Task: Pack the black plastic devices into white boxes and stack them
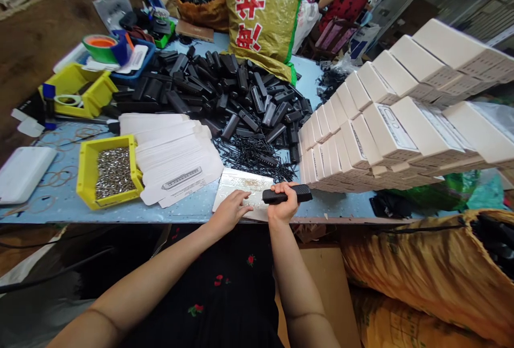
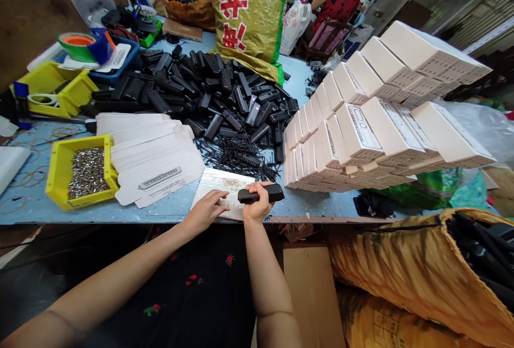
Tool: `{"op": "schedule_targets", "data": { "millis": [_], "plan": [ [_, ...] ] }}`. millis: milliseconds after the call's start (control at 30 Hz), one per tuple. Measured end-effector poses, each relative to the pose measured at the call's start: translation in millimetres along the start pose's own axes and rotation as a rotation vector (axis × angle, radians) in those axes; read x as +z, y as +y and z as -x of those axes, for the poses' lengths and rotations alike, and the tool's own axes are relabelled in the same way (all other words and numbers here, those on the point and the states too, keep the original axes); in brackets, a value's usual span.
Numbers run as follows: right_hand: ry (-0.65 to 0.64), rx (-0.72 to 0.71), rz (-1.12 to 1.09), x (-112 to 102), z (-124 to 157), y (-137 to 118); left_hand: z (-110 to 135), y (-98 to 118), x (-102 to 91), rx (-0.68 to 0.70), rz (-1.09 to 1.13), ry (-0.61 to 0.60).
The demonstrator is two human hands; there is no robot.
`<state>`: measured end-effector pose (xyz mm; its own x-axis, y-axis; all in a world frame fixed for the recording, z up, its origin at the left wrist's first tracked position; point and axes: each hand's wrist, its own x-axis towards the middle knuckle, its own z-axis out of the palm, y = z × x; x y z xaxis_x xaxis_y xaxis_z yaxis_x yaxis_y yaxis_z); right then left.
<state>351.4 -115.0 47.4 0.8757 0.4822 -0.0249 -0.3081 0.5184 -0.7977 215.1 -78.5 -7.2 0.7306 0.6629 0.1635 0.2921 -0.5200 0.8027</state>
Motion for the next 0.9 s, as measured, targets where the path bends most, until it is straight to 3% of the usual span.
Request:
{"op": "schedule_targets", "data": {
  "millis": [167,233,300,400,567,800,900],
  "plan": [
    [-0.25,-0.289,0.236,-15,-8,1,11,-20,-3.7,0.034,-0.148,-0.088],
    [-0.376,-0.27,0.402,-26,-6,12,13,-25,-3.2,0.086,-0.213,-0.129],
    [-0.435,-0.131,0.501,-36,-4,27,15,-29,-1.8,0.115,-0.258,-0.151],
    [-0.319,0.015,0.44,-41,-9,40,16,-31,0.1,0.12,-0.29,-0.149],
    [-0.077,0.034,0.229,-34,-27,26,17,-31,-0.9,0.141,-0.269,-0.119],
    [0.016,0.196,0.007,-18,-14,5,8,-8,-4.5,0.033,-0.129,-0.051],
    [0.04,0.236,-0.056,-10,-7,3,2,7,-5.6,0.049,-0.068,-0.024]
  ]
}}
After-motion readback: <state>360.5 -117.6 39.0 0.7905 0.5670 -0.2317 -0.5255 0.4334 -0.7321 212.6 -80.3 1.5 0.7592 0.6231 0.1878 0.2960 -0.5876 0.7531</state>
